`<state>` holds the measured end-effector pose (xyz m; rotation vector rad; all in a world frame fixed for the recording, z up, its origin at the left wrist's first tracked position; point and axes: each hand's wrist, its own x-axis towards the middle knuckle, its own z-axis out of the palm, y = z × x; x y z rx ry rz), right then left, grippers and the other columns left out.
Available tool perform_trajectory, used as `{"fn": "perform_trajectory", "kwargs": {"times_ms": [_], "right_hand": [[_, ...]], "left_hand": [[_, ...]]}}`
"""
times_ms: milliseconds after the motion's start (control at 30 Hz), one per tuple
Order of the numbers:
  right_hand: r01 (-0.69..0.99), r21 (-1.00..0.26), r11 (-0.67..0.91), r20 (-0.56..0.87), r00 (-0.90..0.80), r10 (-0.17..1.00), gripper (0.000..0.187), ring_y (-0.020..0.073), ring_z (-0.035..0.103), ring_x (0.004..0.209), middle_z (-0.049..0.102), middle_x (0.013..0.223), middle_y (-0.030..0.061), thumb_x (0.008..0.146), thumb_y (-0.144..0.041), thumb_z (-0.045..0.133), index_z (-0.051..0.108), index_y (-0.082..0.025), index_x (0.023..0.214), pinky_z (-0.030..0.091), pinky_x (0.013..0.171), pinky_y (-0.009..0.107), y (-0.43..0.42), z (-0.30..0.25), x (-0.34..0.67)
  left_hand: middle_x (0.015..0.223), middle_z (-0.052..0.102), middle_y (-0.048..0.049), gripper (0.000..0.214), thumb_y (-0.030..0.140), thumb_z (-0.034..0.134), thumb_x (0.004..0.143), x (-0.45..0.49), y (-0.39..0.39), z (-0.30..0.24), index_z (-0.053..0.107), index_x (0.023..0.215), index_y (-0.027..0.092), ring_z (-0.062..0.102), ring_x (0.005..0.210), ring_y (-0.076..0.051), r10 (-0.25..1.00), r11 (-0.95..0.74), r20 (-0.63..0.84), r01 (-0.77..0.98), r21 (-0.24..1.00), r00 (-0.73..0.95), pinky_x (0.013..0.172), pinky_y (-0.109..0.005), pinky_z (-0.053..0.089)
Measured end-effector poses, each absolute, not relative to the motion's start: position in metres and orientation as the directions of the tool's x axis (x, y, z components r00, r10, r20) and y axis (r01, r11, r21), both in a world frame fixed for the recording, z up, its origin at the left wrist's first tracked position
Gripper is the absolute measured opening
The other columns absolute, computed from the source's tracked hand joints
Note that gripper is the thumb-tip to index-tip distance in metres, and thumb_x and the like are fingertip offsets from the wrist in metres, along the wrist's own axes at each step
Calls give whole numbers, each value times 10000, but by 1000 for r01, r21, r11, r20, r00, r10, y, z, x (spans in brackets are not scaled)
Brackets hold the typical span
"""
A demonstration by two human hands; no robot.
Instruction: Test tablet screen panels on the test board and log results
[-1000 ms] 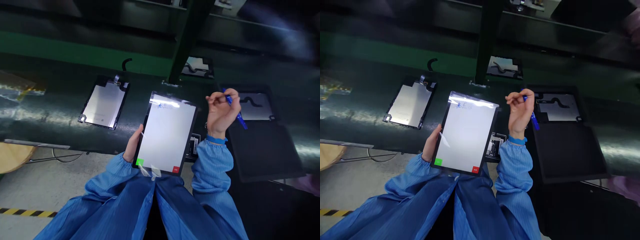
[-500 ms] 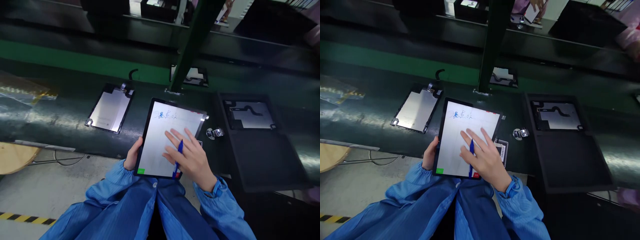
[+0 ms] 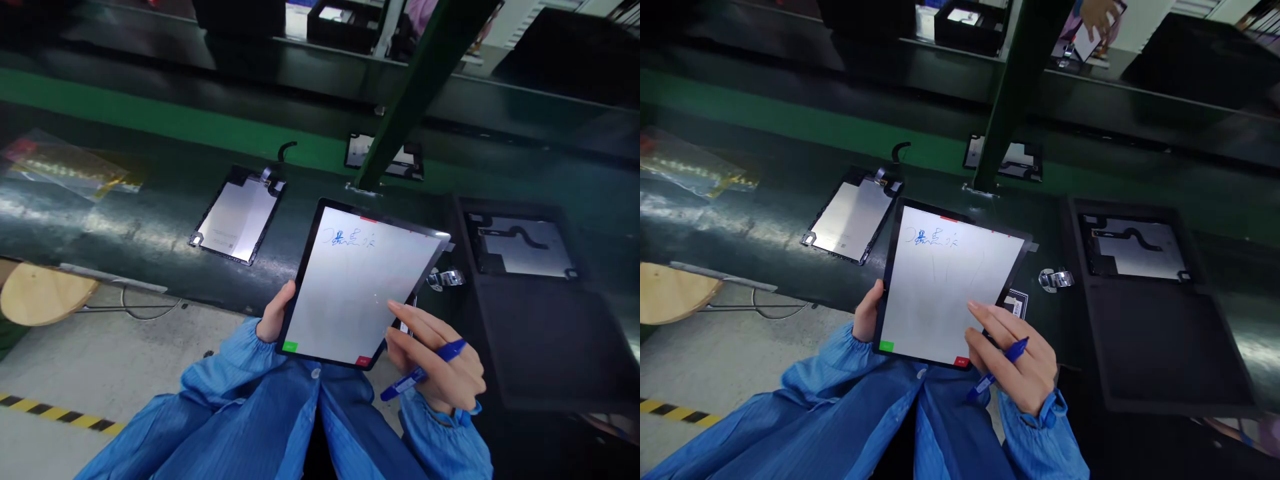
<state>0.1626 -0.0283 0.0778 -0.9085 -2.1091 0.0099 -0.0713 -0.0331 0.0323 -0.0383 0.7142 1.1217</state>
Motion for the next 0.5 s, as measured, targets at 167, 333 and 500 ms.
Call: {"fn": "perform_trajectory", "kwargs": {"times_ms": [167, 333, 500], "right_hand": [[639, -209, 740, 761, -369, 534, 360, 236, 765, 875, 727, 1185, 9, 816, -126, 734, 717, -287, 1138, 684, 689, 349, -29, 76, 169], [669, -204, 715, 759, -353, 547, 282, 225, 762, 836, 762, 1101, 6, 811, -90, 712, 733, -279, 1019, 657, 627, 331, -31, 84, 169], [725, -305, 618, 789, -172, 590, 212, 218, 752, 787, 779, 1019, 15, 806, -109, 719, 705, -281, 929, 626, 640, 356, -28, 67, 181]], "left_hand": [[880, 780, -41, 233, 340, 567, 903, -73, -38, 25, 750, 918, 197, 739, 934, -265, 799, 452, -563, -828, 333, 210, 875, -334, 567], [939, 780, -36, 204, 292, 583, 884, -73, -41, 18, 761, 941, 208, 707, 1046, -279, 806, 399, -571, -856, 330, 156, 919, -341, 552], [730, 760, -20, 324, 279, 464, 941, -75, -32, 25, 753, 817, 197, 742, 732, -222, 740, 386, -665, -872, 302, 98, 715, -287, 605]]}}
